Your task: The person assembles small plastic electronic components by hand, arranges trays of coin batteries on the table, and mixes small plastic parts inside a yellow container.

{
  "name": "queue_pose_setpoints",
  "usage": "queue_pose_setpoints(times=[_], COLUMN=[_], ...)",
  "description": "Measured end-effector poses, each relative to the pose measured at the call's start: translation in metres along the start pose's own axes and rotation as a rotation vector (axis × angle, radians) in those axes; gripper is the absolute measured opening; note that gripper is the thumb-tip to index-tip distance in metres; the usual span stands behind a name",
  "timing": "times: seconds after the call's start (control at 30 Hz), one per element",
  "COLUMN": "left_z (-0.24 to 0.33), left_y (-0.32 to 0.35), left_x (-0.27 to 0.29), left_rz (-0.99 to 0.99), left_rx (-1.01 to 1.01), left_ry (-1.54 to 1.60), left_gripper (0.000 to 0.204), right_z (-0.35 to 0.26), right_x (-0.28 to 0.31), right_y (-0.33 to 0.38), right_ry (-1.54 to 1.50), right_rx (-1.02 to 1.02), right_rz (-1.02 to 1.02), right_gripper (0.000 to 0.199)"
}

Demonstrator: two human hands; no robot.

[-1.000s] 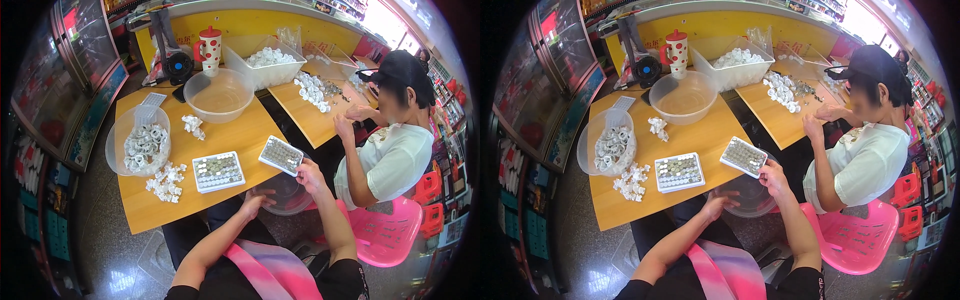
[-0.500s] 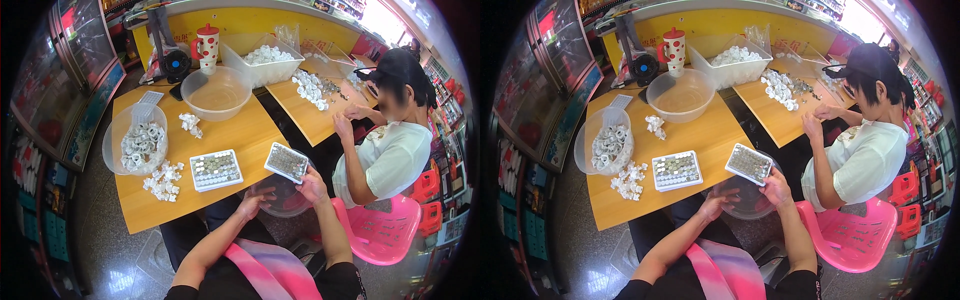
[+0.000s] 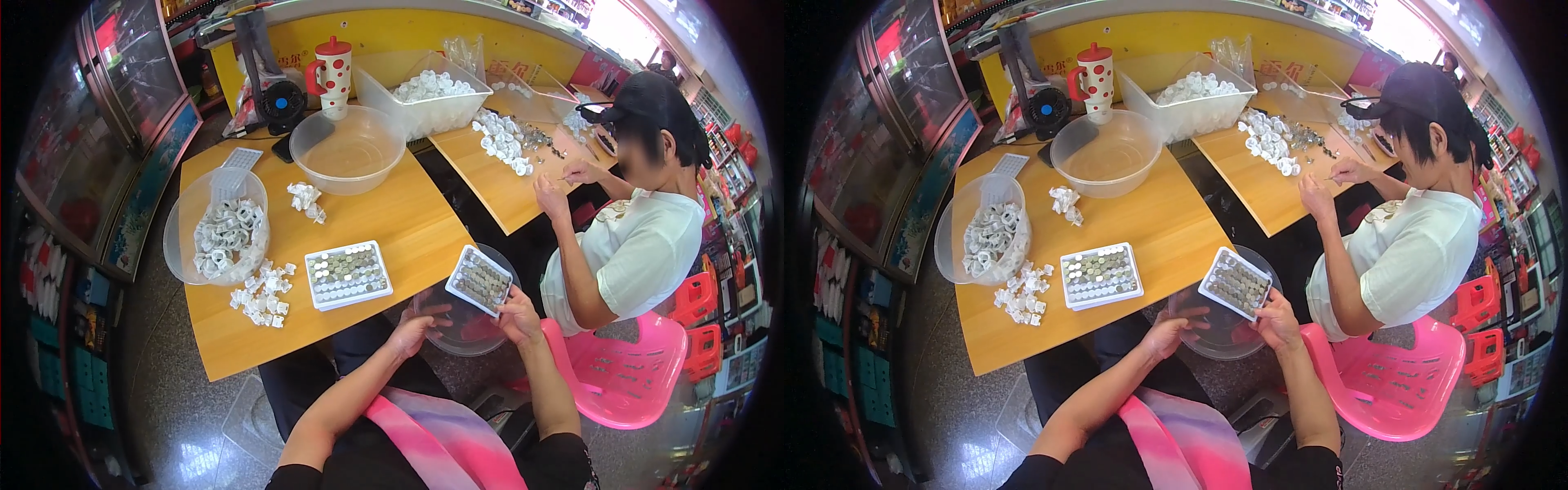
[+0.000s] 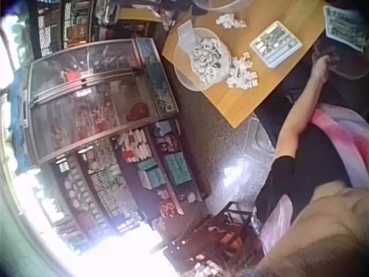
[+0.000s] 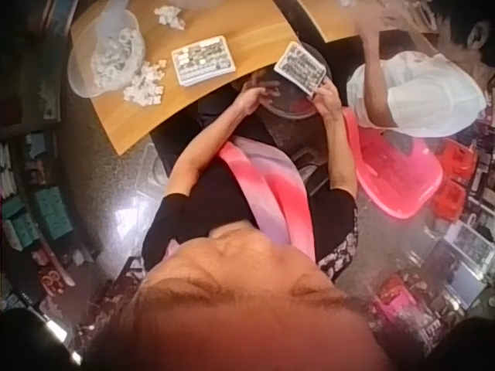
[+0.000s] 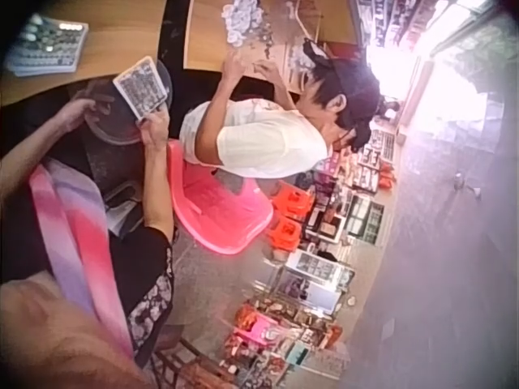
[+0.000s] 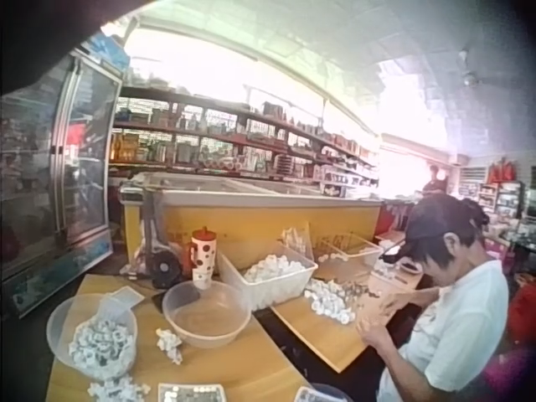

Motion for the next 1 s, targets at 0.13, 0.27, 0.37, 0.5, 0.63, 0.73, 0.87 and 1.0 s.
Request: queue_pose_setpoints(times=[0.13,0.27,0.37,0.5,0.63,0.73,0.87,1.0], left_z=[-0.003,-0.010,-0.015,-0.027,-0.034,-0.036,-0.039,-0.036], left_y=[-0.002,-0.003,-0.002,-0.002,0.001,0.002,0.005,0.013], left_x=[-0.006,-0.012,-0.016,-0.016,-0.015,-0.012,-0.010,-0.020], left_rz=[0.005,0.002,-0.027,-0.045,-0.042,-0.034,-0.067,-0.086], left_rx=[0.030,0.075,0.097,0.111,0.116,0.121,0.125,0.162], left_ry=[-0.036,-0.012,-0.028,-0.048,-0.102,-0.083,0.002,0.024], left_gripper=[0.082,0.084,0.082,0.082,0.080,0.079,0.079,0.079], right_z=[0.001,0.003,0.005,0.019,0.033,0.039,0.040,0.036], right_x=[0.010,0.016,0.016,0.041,0.051,0.055,0.054,0.065], right_y=[0.009,0.018,0.028,0.030,0.028,0.026,0.031,0.038], right_ry=[0.003,0.017,0.024,0.040,0.046,0.091,0.208,0.458], right_rx=[-0.023,-0.024,-0.038,-0.068,-0.094,-0.072,-0.096,-0.117], right_rz=[0.011,0.051,0.081,0.127,0.159,0.204,0.311,0.419], right_gripper=[0.058,0.060,0.061,0.061,0.060,0.056,0.048,0.036])
Point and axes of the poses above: each hand's wrist, its own y-axis away from the middle knuckle, its own x-axis out of the back of the hand, z = x × y, the point moved 4 cm from there along -y, towards the middle knuckle, and after that the axes turned 13 degrees about -x, right-handed, at the moved point
